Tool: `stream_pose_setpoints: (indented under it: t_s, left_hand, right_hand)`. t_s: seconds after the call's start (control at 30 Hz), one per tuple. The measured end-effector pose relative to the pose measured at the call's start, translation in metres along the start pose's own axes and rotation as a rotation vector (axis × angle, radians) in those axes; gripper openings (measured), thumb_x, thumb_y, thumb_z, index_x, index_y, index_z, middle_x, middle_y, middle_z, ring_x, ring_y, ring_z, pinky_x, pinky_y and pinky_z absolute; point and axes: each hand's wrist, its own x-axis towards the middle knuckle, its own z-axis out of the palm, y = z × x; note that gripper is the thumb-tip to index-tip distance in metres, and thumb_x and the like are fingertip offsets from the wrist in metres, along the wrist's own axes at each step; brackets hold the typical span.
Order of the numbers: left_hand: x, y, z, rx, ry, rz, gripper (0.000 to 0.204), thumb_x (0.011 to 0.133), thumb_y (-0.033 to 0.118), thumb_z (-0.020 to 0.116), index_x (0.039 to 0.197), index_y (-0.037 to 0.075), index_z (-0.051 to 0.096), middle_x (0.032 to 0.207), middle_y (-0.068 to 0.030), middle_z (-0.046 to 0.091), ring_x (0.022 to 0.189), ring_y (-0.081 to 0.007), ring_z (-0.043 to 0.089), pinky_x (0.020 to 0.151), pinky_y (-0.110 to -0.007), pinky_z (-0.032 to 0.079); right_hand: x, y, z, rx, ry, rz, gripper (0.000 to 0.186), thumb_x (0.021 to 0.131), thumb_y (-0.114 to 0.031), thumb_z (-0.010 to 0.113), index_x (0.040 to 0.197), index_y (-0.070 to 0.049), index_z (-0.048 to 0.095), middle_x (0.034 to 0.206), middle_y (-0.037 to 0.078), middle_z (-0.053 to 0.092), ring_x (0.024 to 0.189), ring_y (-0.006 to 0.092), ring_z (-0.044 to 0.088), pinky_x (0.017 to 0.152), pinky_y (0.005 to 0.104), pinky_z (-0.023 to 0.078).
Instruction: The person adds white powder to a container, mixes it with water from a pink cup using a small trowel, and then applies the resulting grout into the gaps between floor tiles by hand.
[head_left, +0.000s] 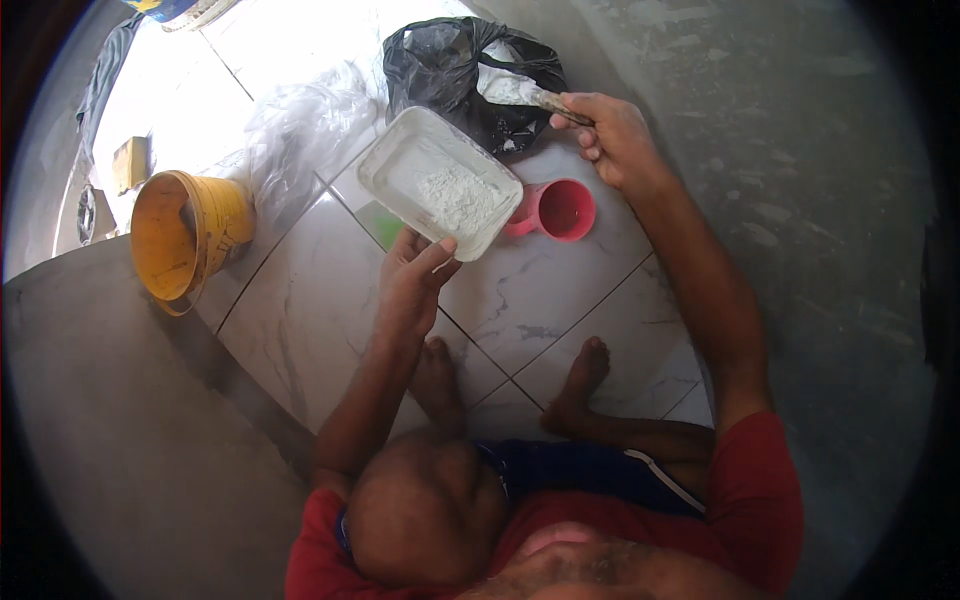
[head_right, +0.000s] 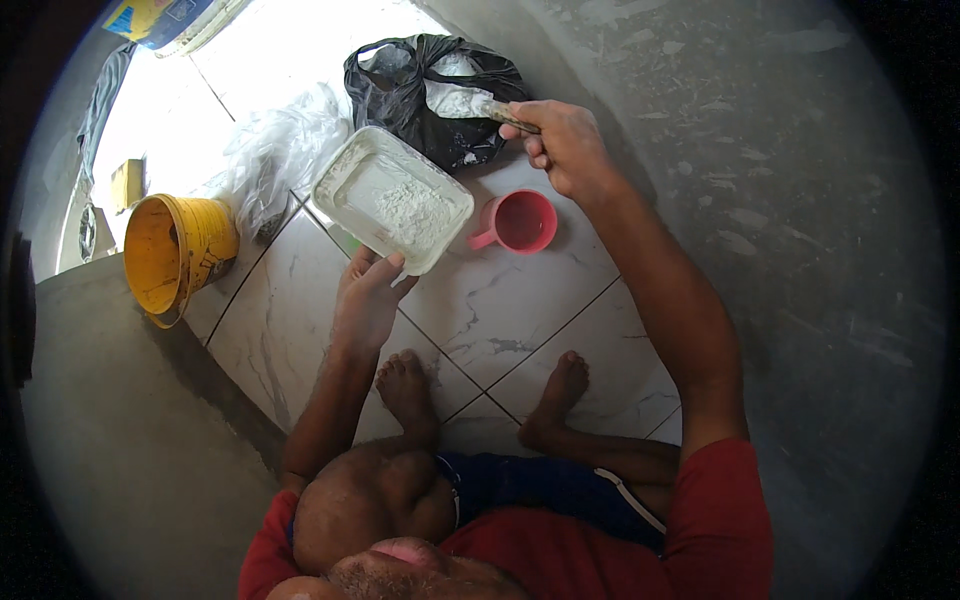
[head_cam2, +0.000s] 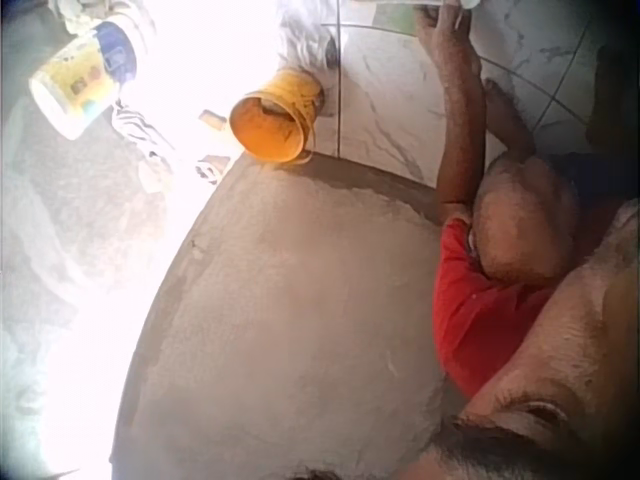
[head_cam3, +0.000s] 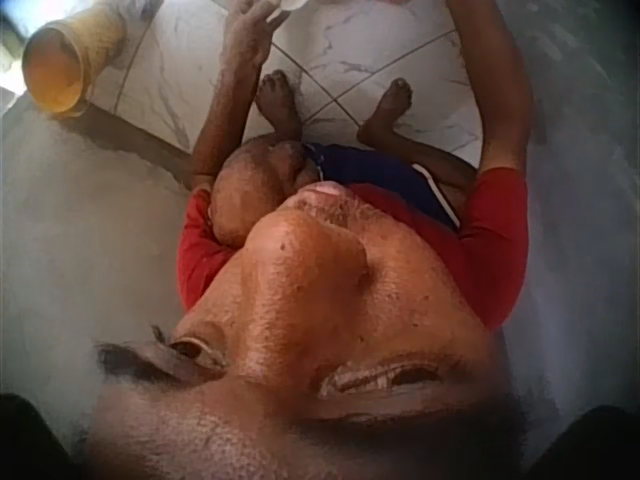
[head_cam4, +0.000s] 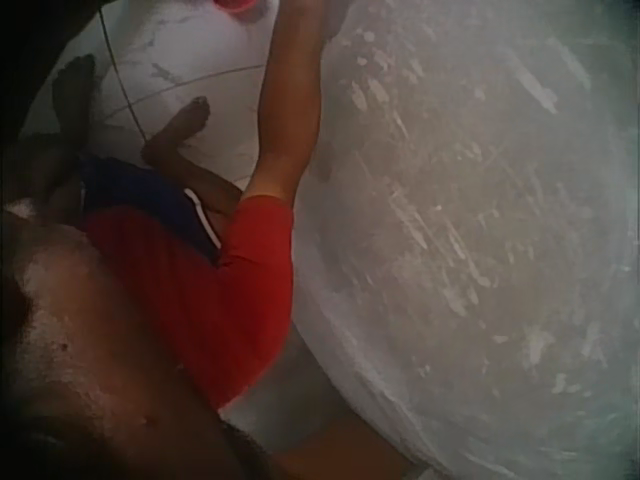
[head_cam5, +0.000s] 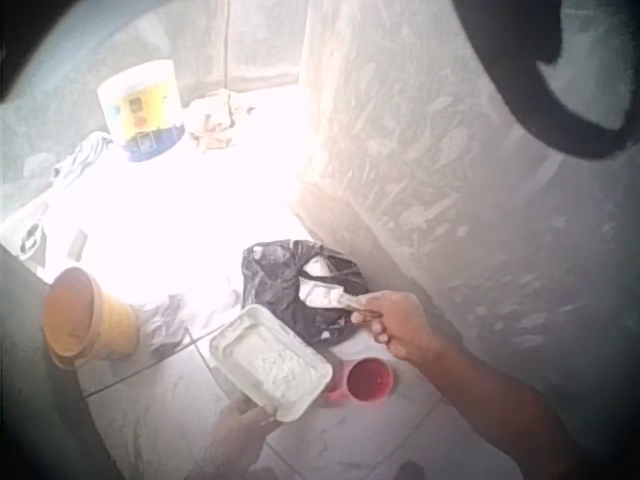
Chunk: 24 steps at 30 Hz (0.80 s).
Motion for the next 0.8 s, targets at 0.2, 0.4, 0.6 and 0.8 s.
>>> stream_pose_setpoints:
  t_s: [0.2, 0.4, 0.6, 0.8]
  left_hand:
    - [-0.002, -0.002, 0.0, 0.085, -0.024, -0.004, 0.059, 0.086, 0.019, 0.065, 0.141, 0.008, 0.045, 0.131, -0.0062, 0.057, 0.117, -0.0201, 0.055, 0.1, -0.043, 0.04]
    - [-0.007, 0.0, 0.003, 0.108, -0.022, 0.003, 0.06, 0.087, 0.019, 0.064, 0.14, 0.001, 0.044, 0.13, -0.0106, 0.058, 0.118, -0.0232, 0.057, 0.103, -0.043, 0.042]
    - [-0.008, -0.002, -0.004, 0.101, -0.103, 0.048, 0.06, 0.087, 0.019, 0.062, 0.138, -0.006, 0.043, 0.131, -0.0162, 0.057, 0.119, -0.0263, 0.058, 0.105, -0.041, 0.044]
    - [-0.009, 0.0, -0.006, 0.019, -0.046, 0.043, 0.063, 0.084, 0.015, 0.068, 0.136, -0.01, 0.041, 0.125, -0.0182, 0.059, 0.114, -0.0254, 0.06, 0.101, -0.039, 0.047]
  right_hand:
    - [-0.052, 0.004, -0.009, -0.106, -0.089, -0.09, 0.027, 0.091, -0.015, 0.065, 0.109, 0.004, 0.06, 0.082, 0.009, 0.068, 0.05, 0.0042, 0.046, 0.043, 0.0192, 0.037]
    - [-0.08, 0.044, 0.013, -0.736, -0.163, -0.624, 0.021, 0.093, -0.012, 0.064, 0.109, 0.002, 0.061, 0.09, 0.01, 0.07, 0.071, 0.017, 0.066, 0.062, 0.0302, 0.054]
    - [-0.074, 0.053, 0.014, -1.072, -0.211, -1.288, 0.023, 0.083, -0.006, 0.069, 0.104, 0.0, 0.061, 0.098, 0.011, 0.068, 0.084, 0.0277, 0.07, 0.073, 0.037, 0.057]
    - [-0.074, 0.054, 0.01, -1.03, -0.185, -1.381, 0.021, 0.084, -0.006, 0.067, 0.103, -0.001, 0.06, 0.096, 0.011, 0.068, 0.085, 0.0267, 0.07, 0.073, 0.0376, 0.057]
